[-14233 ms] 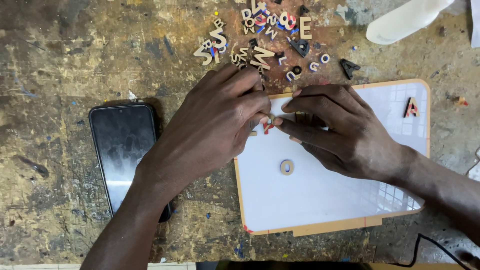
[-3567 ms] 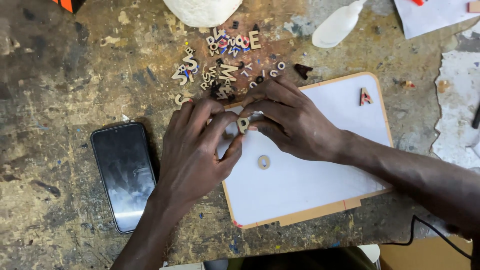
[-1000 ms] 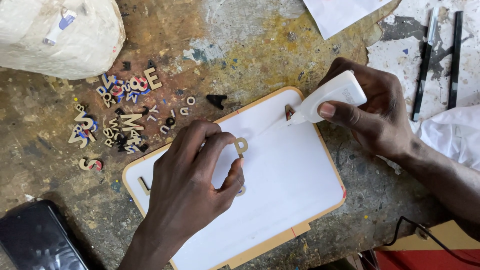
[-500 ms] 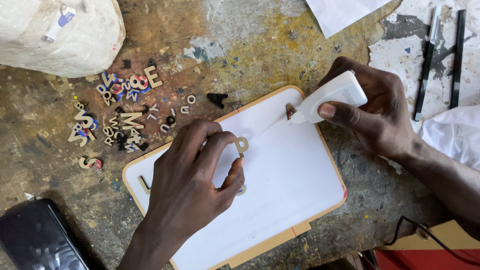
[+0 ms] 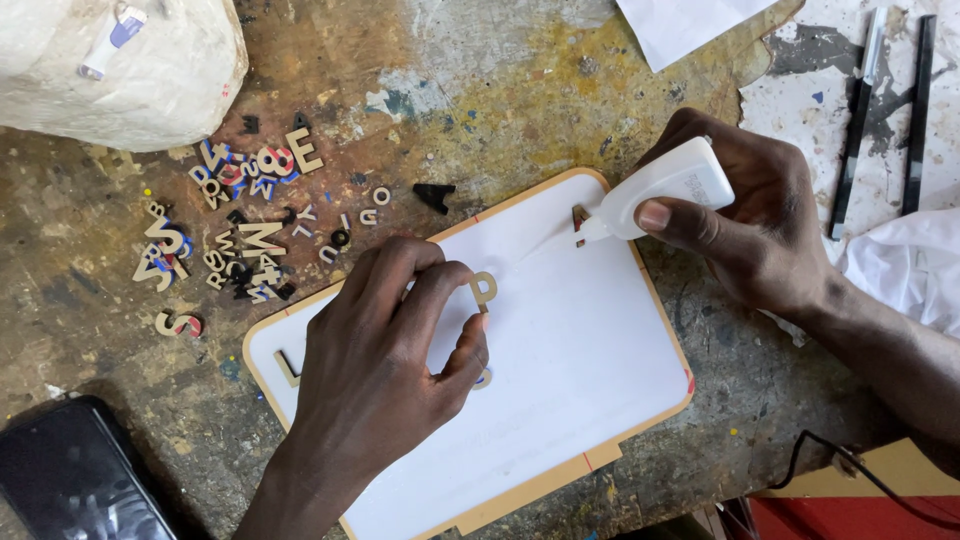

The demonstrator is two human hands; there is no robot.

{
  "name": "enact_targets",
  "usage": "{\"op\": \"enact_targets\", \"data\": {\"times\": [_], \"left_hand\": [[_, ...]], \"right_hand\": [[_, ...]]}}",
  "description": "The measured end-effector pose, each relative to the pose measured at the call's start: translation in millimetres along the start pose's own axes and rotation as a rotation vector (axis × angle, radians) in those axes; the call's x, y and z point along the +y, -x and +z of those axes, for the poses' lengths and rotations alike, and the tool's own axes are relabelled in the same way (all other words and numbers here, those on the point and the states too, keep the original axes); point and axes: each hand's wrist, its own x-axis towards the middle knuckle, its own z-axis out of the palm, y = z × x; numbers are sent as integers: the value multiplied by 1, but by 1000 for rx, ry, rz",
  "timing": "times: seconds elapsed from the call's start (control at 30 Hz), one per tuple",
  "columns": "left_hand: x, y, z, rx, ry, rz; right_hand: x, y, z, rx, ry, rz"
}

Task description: Gluing wooden letters onto a white board to assemble a sign.

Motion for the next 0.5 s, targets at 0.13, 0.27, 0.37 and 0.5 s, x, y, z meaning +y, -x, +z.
{"op": "enact_targets", "data": {"times": [0.13,0.27,0.37,0.5], "left_hand": [[1,0,0,3,-12,3],[1,0,0,0,-20,-6],[1,0,0,2,-23,-2],[0,0,1,1,-25,3]], "right_hand": [[-1,0,1,3,-6,2],[-1,0,-1,-1,46,-12],[0,0,-1,-2,62,-27],[1,0,0,8,52,-19]]}}
